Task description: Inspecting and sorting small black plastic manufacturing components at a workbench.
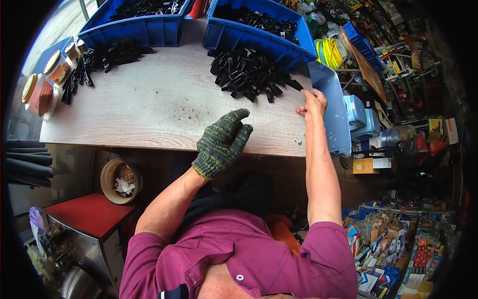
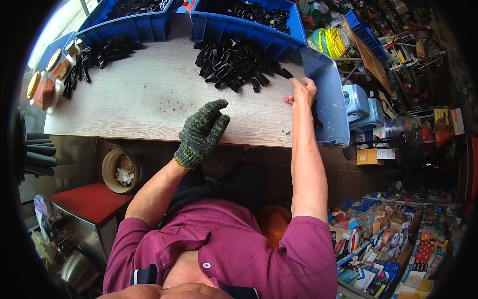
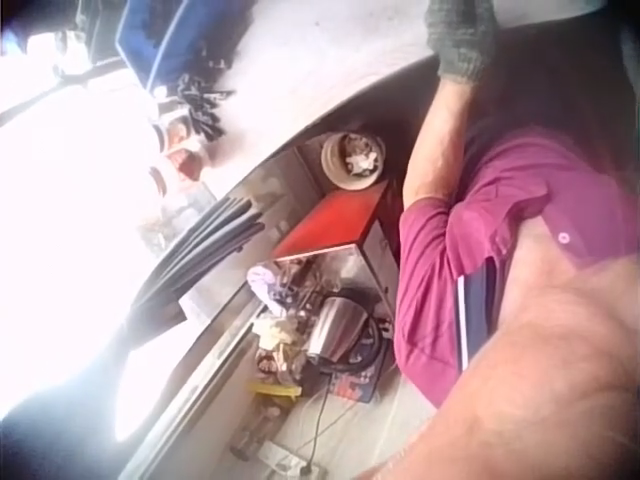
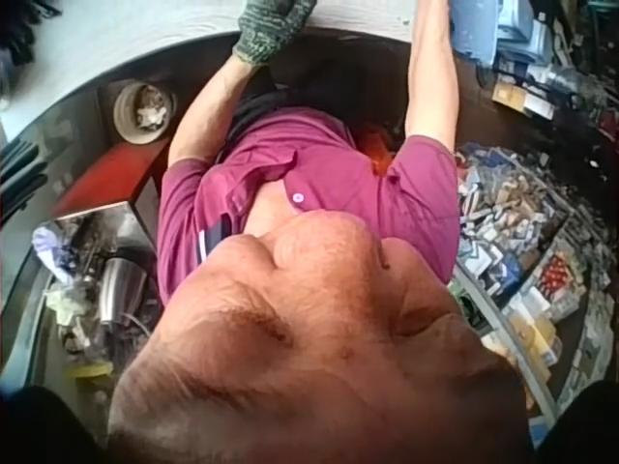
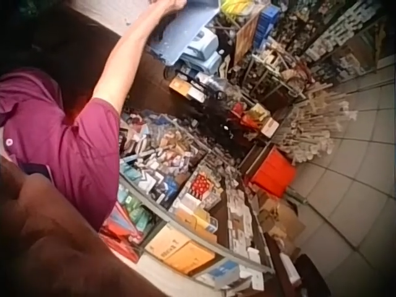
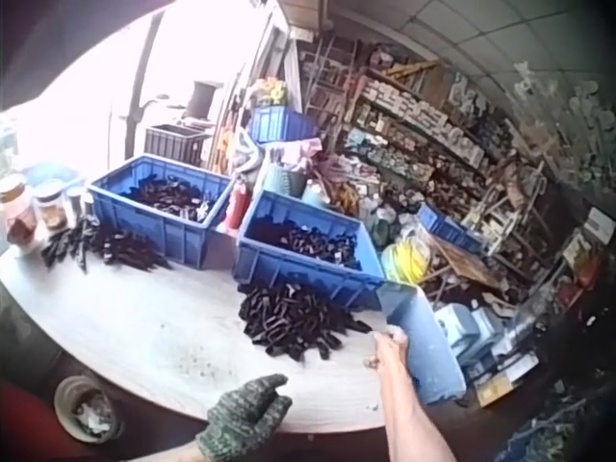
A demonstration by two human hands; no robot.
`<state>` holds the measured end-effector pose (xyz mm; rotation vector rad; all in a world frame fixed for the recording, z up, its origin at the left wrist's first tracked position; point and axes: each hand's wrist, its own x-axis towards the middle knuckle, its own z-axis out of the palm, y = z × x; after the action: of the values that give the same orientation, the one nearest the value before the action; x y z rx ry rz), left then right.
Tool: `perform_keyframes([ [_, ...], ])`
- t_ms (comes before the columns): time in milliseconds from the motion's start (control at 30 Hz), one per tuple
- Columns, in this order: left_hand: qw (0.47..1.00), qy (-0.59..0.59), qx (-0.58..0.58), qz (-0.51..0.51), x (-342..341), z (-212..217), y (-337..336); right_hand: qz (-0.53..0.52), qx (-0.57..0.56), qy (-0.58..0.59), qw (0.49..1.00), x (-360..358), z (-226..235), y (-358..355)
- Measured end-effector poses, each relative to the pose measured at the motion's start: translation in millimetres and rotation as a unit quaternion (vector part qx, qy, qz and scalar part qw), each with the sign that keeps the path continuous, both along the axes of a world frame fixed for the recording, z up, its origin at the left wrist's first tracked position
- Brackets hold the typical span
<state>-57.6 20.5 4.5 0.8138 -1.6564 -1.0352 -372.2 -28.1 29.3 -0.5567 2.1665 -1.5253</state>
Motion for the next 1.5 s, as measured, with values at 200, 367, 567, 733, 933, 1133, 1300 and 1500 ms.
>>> perform_keyframes([
  [200,0.999,-0.046,-0.022,0.012,-1,7,1,0.088,0.133,0.138,0.977,6,5,-22],
  [367,0.997,-0.047,-0.052,0.020,-3,6,-1,0.096,0.132,0.087,0.983,-1,1,-16],
  [567,0.997,-0.042,-0.051,0.026,-4,0,0,0.016,0.055,-0.052,0.997,-13,4,12],
  [733,0.997,-0.043,-0.063,0.021,-5,-1,0,-0.091,-0.088,-0.083,0.988,-9,-2,26],
  [933,0.995,-0.056,-0.078,0.026,-3,0,1,0.185,0.052,-0.076,0.978,40,13,15],
  [1133,0.995,-0.065,-0.080,0.020,-4,3,2,0.226,0.109,0.007,0.968,53,13,2],
  [1300,0.993,-0.076,-0.081,0.028,-6,1,2,0.241,0.105,0.063,0.963,49,1,2],
  [1500,0.993,-0.071,-0.085,0.035,-6,0,2,0.231,0.080,0.070,0.967,52,1,3],
])
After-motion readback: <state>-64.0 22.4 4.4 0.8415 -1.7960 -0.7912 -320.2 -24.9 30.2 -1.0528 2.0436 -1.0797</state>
